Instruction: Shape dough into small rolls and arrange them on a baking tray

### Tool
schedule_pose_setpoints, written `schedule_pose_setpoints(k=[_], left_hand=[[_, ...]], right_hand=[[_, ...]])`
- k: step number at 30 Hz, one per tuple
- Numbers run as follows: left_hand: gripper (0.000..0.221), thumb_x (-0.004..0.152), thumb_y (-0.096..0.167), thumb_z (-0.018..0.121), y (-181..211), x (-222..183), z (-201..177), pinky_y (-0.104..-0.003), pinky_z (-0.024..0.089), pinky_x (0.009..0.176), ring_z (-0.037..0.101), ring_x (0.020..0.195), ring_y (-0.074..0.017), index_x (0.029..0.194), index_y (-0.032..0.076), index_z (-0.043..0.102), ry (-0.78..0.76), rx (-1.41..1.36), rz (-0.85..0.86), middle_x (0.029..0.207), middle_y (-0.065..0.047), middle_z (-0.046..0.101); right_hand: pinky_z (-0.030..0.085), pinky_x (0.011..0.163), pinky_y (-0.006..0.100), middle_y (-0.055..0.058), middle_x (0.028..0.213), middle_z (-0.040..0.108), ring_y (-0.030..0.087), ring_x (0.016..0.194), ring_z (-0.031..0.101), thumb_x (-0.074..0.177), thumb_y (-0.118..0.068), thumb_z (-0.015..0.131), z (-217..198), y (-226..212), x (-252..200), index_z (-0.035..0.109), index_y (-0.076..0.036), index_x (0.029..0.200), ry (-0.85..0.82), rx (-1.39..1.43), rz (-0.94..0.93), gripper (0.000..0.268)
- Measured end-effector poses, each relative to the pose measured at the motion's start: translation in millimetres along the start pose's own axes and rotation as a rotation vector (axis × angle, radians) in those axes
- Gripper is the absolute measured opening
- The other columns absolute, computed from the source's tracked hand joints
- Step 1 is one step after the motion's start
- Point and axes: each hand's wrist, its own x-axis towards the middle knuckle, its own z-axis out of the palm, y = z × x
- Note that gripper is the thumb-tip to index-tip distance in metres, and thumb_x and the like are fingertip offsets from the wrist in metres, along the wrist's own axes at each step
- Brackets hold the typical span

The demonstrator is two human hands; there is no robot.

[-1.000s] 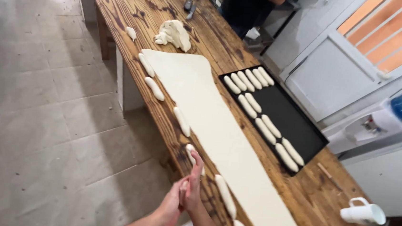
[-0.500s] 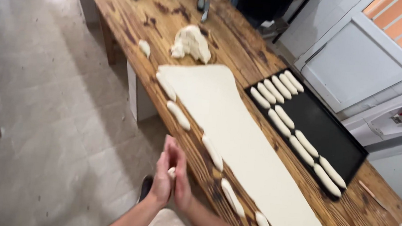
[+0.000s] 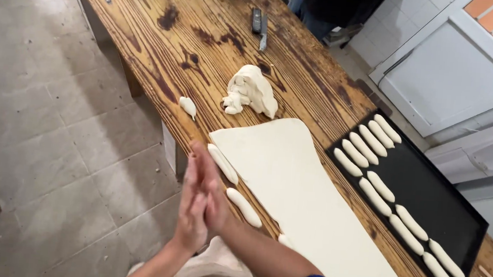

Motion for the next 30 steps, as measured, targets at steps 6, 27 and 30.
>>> schedule_pose_setpoints(k=[6, 27, 30], left_hand=[[0.080, 0.098, 0.061, 0.032, -21, 147, -22, -0.057, 0.030, 0.120, 0.035, 0.150, -0.0412, 0.157, 0.008, 0.036, -0.202, -0.801, -0.195, 0.157, -0.025, 0.041], [0.064, 0.094, 0.062, 0.040, -157, 456, -213, -0.048, 0.062, 0.089, 0.073, 0.106, -0.0356, 0.123, 0.011, 0.064, -0.244, -0.742, -0.834, 0.110, -0.019, 0.072], [0.058, 0.100, 0.059, 0.031, -212, 443, -258, -0.037, 0.059, 0.086, 0.072, 0.095, -0.0219, 0.120, 0.016, 0.064, -0.174, -0.286, -0.871, 0.099, -0.008, 0.071]], right_hand=[[0.049, 0.108, 0.028, 0.003, 0.144, 0.055, 0.008, 0.121, 0.059, 0.104, -0.033, 0.039, 20, 85, 56, 0.033, -0.014, 0.158, 0.541, 0.257, 0.670, 0.057], [0.055, 0.072, 0.047, 0.016, 0.082, 0.069, 0.042, 0.086, 0.071, 0.105, -0.057, 0.043, -43, 326, 89, 0.058, -0.029, 0.115, 0.773, -0.907, 1.081, 0.034], [0.051, 0.097, 0.044, 0.012, 0.103, 0.068, 0.035, 0.108, 0.066, 0.107, -0.036, 0.051, -61, 360, 86, 0.062, -0.018, 0.119, 0.518, -1.206, 0.830, 0.024]])
